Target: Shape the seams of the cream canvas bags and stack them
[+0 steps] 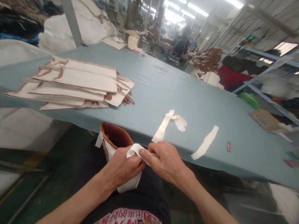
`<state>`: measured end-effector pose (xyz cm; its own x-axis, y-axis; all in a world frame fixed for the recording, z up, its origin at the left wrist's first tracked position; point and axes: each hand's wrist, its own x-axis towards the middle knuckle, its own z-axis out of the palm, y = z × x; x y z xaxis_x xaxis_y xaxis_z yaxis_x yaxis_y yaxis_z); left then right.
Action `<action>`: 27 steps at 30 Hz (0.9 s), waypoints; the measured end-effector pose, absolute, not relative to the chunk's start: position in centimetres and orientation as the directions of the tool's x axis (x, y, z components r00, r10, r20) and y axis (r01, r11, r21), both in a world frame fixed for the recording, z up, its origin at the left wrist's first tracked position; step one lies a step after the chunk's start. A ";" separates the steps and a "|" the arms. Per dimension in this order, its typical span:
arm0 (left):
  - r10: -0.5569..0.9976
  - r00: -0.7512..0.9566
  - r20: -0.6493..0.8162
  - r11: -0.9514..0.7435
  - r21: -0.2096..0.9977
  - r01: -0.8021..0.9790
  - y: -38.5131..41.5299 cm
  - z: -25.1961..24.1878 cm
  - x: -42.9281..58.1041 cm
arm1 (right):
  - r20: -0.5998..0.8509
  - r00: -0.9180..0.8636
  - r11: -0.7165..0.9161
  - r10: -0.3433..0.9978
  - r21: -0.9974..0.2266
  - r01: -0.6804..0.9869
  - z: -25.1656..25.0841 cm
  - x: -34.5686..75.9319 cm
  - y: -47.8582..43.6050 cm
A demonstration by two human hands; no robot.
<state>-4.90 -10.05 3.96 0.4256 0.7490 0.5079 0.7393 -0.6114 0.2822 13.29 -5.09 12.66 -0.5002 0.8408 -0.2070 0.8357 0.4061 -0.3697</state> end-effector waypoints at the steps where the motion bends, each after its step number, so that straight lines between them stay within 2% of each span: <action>1: 0.741 0.441 0.506 -0.622 0.272 0.734 -10.1 3.8 -4.9 | -0.170 -0.514 0.429 0.841 -0.371 0.824 12.6 13.4 -5.1; 3: 0.731 0.472 0.493 -0.641 0.259 0.723 -10.3 3.6 -5.0 | -0.039 -0.563 0.499 0.826 -0.417 0.760 12.7 13.7 -5.1; 5: 0.723 0.502 0.475 -0.658 0.253 0.709 -10.5 3.4 -5.0 | 0.071 -0.656 0.605 0.751 -0.473 0.641 12.6 13.8 -5.2; 7: 0.718 0.522 0.460 -0.670 0.256 0.697 -10.7 3.1 -4.9 | 0.094 -0.733 0.660 0.674 -0.522 0.541 12.2 13.8 -5.6; 14: 0.739 0.518 0.432 -0.660 0.310 0.684 -11.4 3.5 -5.0 | 0.237 -0.669 0.550 0.705 -0.778 0.304 10.3 13.1 -6.8; 18: 0.784 0.444 0.433 -0.606 0.382 0.698 -11.6 4.5 -5.8 | 0.205 -0.591 0.456 0.780 -0.833 0.313 10.4 13.4 -7.1; 22: 0.844 0.297 0.446 -0.495 0.438 0.750 -12.3 4.8 -6.6 | -0.013 -0.618 0.162 0.786 -0.960 0.227 10.4 14.0 -7.5; 24: 0.883 0.189 0.429 -0.404 0.491 0.772 -12.8 4.9 -6.8 | -0.115 -0.613 0.037 0.781 -0.973 0.230 9.9 14.0 -7.8; 27: 0.943 0.096 0.320 -0.287 0.631 0.720 -13.5 5.3 -7.0 | -0.206 -0.585 -0.065 0.785 -0.966 0.252 9.1 13.7 -8.2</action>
